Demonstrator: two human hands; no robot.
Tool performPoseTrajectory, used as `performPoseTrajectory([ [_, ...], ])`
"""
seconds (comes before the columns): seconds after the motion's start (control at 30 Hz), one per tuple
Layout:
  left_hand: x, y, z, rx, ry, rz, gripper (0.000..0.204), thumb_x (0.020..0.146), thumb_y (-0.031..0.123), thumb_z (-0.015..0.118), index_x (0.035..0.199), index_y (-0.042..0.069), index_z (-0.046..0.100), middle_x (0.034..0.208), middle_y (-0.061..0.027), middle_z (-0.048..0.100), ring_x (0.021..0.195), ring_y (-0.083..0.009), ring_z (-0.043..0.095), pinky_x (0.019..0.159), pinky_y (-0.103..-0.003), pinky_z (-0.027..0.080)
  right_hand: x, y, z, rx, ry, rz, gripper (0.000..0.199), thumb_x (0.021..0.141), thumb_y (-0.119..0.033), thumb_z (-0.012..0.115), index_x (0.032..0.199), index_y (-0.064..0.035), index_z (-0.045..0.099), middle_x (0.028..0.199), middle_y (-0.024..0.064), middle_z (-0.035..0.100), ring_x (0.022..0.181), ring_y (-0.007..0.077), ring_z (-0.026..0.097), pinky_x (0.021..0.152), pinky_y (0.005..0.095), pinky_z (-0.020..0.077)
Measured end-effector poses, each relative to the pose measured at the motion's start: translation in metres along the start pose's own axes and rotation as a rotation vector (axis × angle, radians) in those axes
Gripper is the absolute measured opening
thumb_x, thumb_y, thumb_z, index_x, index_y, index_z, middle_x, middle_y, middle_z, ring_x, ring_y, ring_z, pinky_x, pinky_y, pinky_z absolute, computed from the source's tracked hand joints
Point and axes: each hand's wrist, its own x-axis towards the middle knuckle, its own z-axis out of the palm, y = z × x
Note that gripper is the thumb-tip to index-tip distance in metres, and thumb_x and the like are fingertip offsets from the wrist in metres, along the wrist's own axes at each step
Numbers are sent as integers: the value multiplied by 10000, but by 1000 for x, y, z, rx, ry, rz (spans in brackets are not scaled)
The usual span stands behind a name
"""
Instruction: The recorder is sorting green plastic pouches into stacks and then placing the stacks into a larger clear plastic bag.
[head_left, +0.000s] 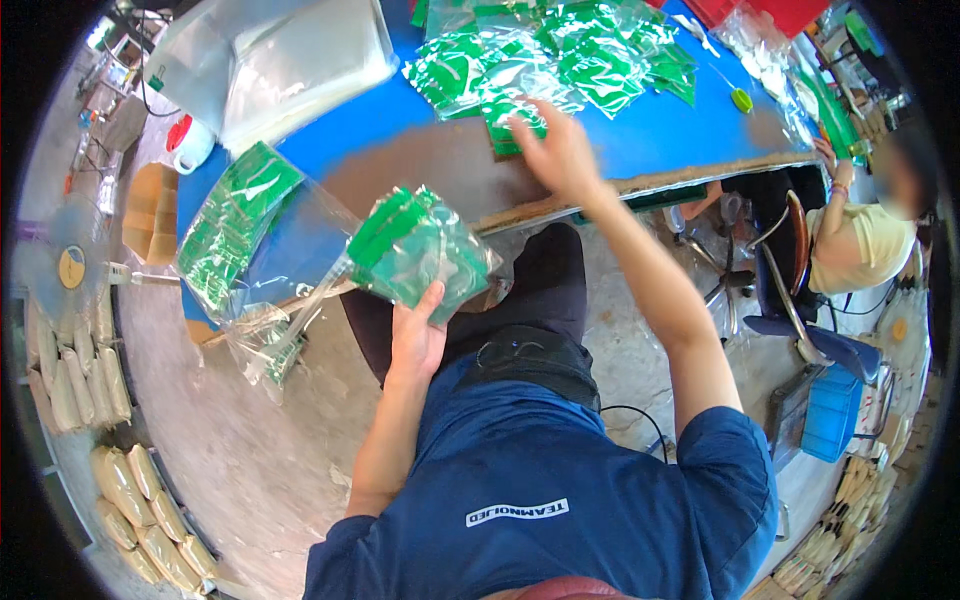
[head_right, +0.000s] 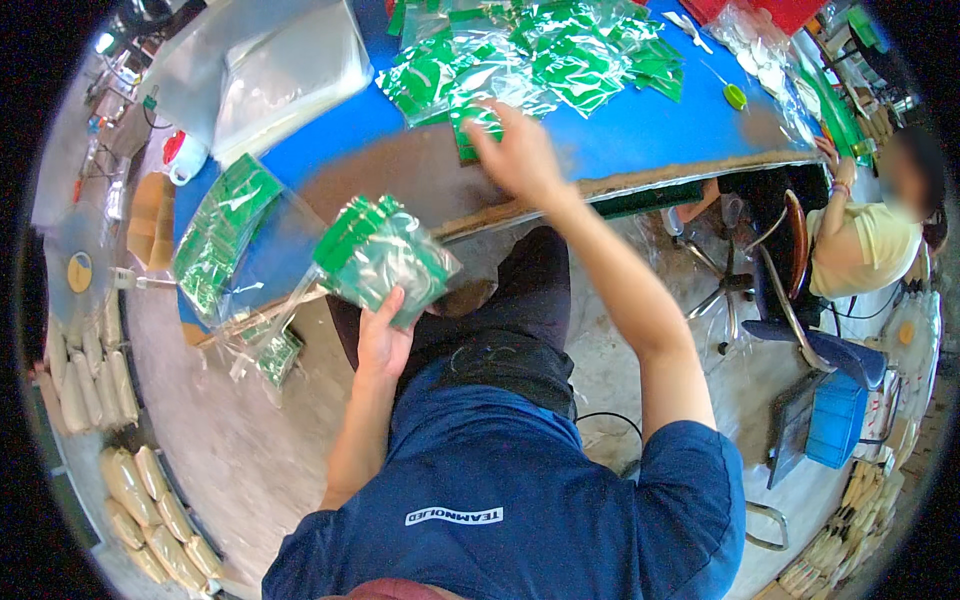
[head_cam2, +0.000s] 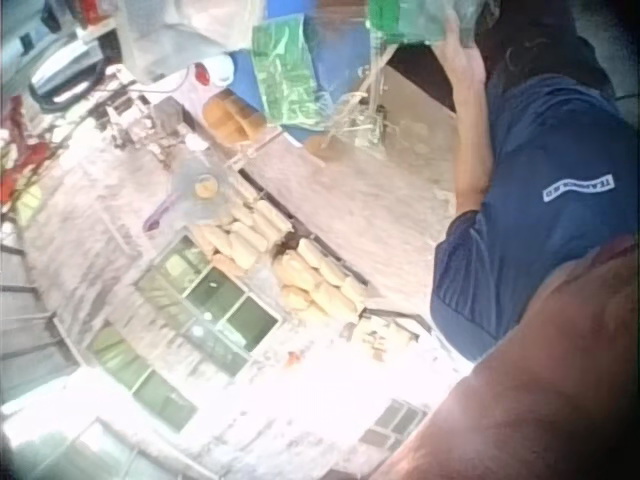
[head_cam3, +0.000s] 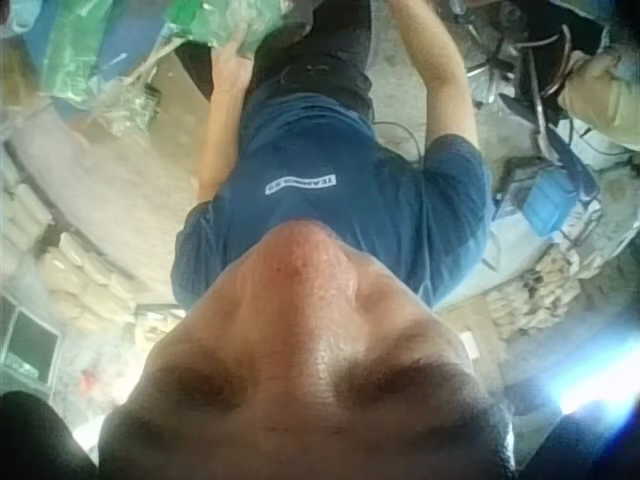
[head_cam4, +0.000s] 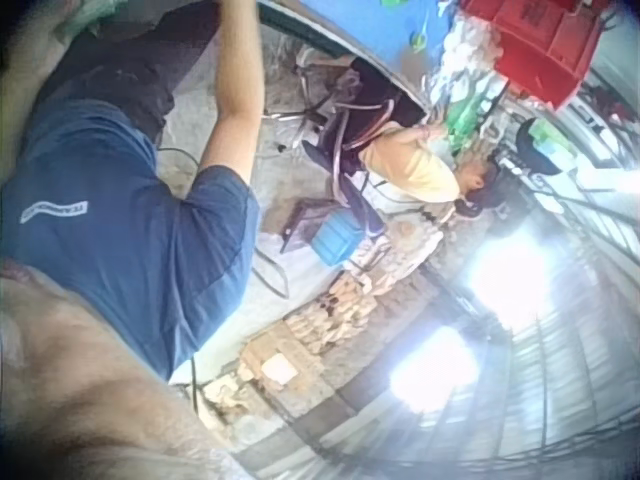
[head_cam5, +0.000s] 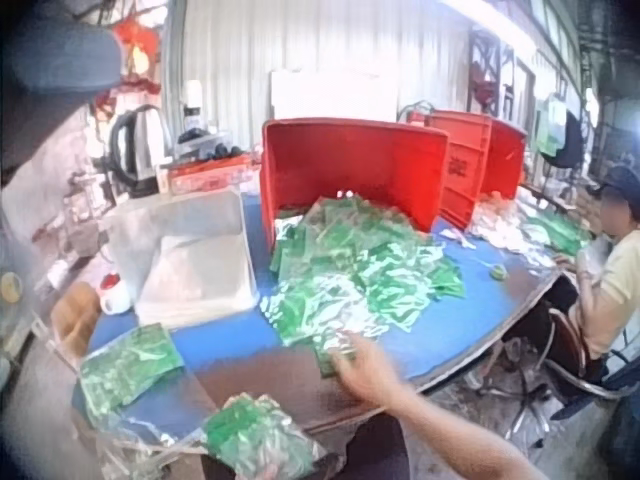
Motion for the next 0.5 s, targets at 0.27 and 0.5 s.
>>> performPoseTrajectory([
  [0.27,-41,19,-21,-225,-240,-112,735,815,161,787,1419,7,399,1400,-163,511,1308,-347,494,1088,-537,414,-6,25,-8,-520,-282,-303,600,879,-503,650,1268,-51,582,1266,211,530,1229,421,456,1070,533,340],
  [0.5,-10,15,-17,-402,-200,-192,712,840,129,749,1441,24,381,1405,-174,506,1364,-384,428,1111,-660,335,-60,-24,10,-290,-513,-520,549,948,-382,553,1369,-33,503,1464,201,443,1417,387,333,1177,565,211],
])
